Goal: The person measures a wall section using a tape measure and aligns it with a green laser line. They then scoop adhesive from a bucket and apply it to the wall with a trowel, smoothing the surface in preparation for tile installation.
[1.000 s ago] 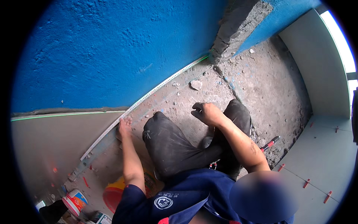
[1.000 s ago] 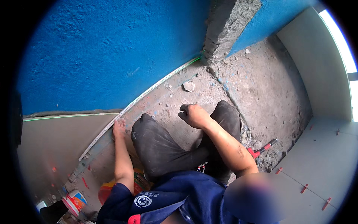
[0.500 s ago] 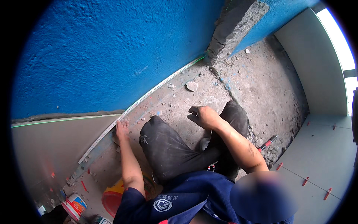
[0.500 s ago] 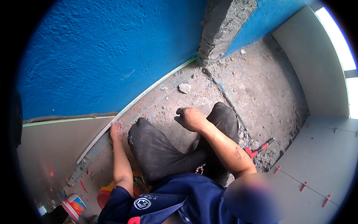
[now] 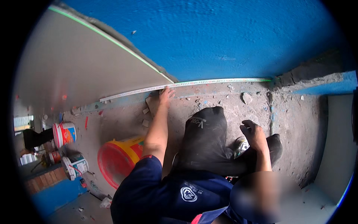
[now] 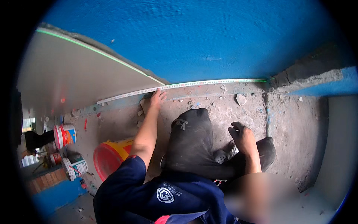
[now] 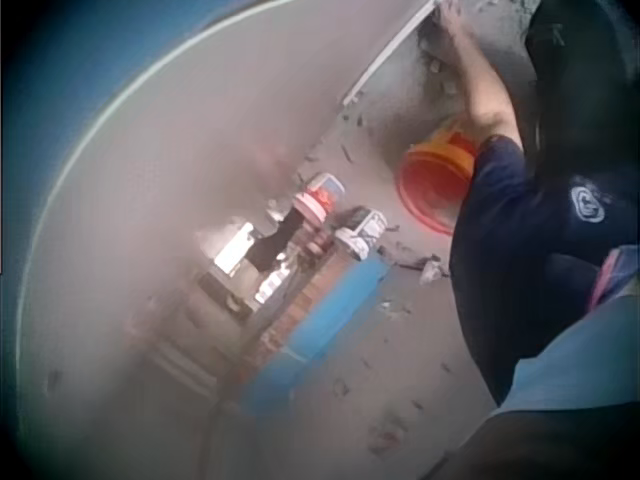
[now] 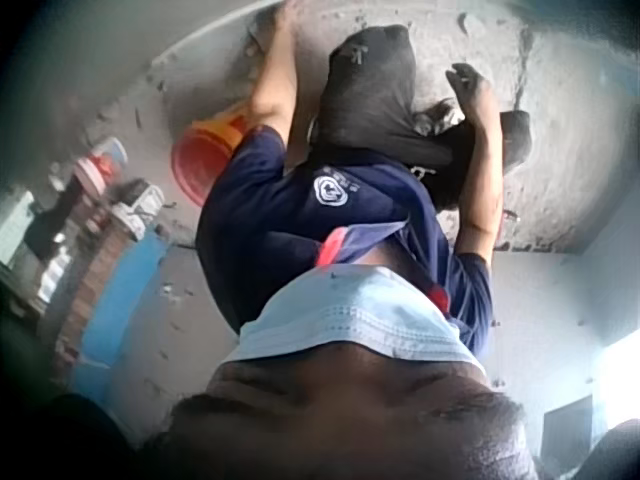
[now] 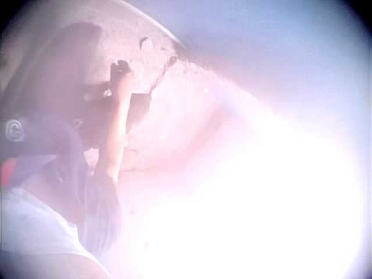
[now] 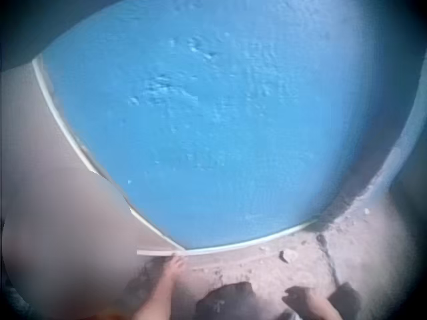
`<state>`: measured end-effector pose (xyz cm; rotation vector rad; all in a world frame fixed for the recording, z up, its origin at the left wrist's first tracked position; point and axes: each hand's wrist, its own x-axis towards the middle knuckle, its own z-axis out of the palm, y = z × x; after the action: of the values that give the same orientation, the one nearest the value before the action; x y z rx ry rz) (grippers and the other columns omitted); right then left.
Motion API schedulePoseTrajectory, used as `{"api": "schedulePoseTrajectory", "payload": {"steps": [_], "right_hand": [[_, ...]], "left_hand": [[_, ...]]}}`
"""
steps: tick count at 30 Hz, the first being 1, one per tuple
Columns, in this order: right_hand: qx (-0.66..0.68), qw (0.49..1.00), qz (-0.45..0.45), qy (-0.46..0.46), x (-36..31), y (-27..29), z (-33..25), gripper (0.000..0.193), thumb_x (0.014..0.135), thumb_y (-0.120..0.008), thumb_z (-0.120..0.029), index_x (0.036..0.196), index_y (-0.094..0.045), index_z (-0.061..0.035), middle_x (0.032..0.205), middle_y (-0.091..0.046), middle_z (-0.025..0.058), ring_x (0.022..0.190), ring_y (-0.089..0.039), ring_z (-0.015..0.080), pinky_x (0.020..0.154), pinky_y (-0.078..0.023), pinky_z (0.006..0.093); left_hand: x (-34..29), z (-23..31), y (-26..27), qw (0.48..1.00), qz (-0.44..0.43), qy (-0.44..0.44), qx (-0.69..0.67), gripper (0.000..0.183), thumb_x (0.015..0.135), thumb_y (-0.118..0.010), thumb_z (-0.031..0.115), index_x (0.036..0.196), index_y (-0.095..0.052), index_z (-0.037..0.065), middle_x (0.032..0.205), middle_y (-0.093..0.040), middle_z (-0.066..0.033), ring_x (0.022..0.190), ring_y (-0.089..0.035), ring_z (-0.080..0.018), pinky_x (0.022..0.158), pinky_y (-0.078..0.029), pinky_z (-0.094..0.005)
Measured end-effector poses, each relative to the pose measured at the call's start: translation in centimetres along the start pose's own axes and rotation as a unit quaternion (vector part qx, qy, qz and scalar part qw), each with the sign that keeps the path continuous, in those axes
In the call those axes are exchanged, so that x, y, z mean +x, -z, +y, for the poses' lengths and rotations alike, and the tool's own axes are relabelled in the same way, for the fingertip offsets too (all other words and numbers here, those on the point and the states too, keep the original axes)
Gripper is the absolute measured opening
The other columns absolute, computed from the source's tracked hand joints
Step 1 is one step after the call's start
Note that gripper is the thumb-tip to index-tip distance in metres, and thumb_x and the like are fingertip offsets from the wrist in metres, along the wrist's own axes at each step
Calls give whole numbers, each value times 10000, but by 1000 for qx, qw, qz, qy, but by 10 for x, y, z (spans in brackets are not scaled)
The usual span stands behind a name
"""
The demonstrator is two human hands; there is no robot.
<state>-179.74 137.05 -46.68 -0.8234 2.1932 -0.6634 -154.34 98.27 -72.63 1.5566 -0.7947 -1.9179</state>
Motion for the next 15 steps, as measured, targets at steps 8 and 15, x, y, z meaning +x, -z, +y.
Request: {"api": "schedulePoseTrajectory", "payload": {"steps": [8,15], "right_hand": [[-8,1000,-4,-20,-1,3,-9,333,890,-629,-263,1116,-648,-20,1024,-686,211,965,-670,348,831,-518,393],[-20,1000,1,-7,2,-3,-7,335,888,-637,-273,1115,-650,-27,1025,-686,205,955,-672,348,821,-521,395]], "left_hand": [[2,-8,-7,999,-20,-33,-19,528,939,-619,356,1355,-472,67,1282,-551,-101,1119,-592,-267,869,-498,-398],[10,-14,-7,1000,-17,-13,-19,457,949,-605,356,1299,-517,76,1230,-573,-80,1042,-612,-241,825,-495,-383]]}}
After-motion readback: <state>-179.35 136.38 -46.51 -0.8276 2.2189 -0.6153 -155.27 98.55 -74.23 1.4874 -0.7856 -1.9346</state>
